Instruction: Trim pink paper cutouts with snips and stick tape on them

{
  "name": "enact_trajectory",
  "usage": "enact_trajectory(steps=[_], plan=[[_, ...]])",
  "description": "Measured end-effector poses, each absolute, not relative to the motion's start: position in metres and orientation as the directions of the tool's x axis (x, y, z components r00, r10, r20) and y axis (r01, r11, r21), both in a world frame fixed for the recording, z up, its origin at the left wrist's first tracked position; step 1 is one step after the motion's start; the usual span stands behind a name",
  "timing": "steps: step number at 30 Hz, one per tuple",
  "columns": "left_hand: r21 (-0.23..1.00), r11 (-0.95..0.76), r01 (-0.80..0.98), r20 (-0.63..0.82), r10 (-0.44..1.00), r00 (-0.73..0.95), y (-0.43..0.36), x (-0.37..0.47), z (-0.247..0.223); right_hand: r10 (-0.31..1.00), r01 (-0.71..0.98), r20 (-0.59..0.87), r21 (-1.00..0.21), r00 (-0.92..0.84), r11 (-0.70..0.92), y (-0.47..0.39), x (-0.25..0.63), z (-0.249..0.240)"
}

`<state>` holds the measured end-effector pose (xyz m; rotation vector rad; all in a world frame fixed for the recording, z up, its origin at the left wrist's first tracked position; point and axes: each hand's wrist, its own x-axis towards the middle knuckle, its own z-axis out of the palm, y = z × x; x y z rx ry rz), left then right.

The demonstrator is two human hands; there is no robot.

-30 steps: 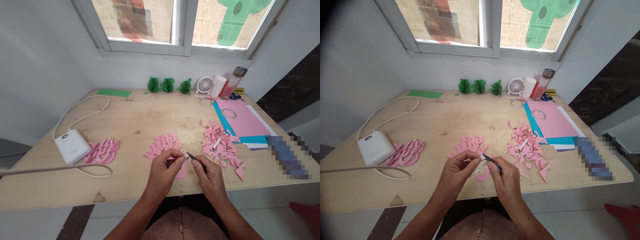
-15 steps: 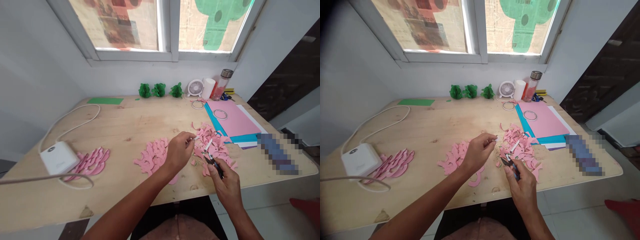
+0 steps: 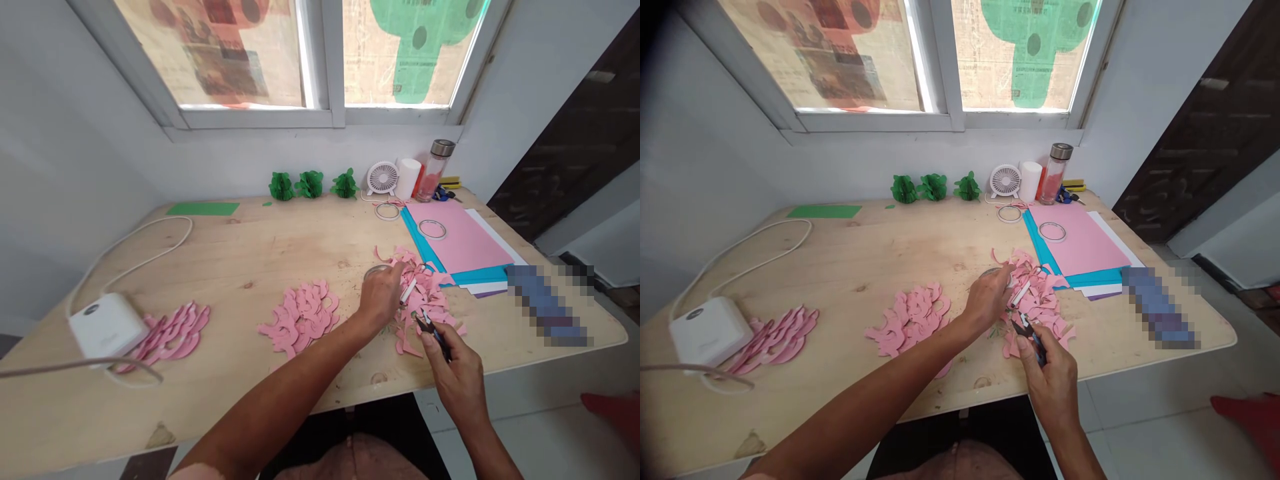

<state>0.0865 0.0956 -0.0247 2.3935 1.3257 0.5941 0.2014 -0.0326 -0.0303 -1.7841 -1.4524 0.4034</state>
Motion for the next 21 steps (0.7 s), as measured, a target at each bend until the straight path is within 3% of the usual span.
enact_trajectory(steps=[14, 17, 21], plan=[[0.766, -0.381, 0.518, 0.182, 0.901, 0.395, 0.075, 0.063, -0.025, 0.941, 0.695, 0.227, -0.719, 0.253, -0.013, -0.033, 0.191, -0.026], [0.913, -0.246, 0.324, 0.150, 0.944, 0.295, 0.057, 0.036, -0.017, 0.947, 0.731, 0.252, -0.682, 0.198, 0.029, -0.031, 0.181, -0.023], [0.985, -0.070, 0.157, 0.029, 0.968, 0.250, 0.031, 0.000, -0.012, 0.943, 0.790, 0.319, -0.601, 0.093, 0.125, -0.029, 0.166, -0.023]])
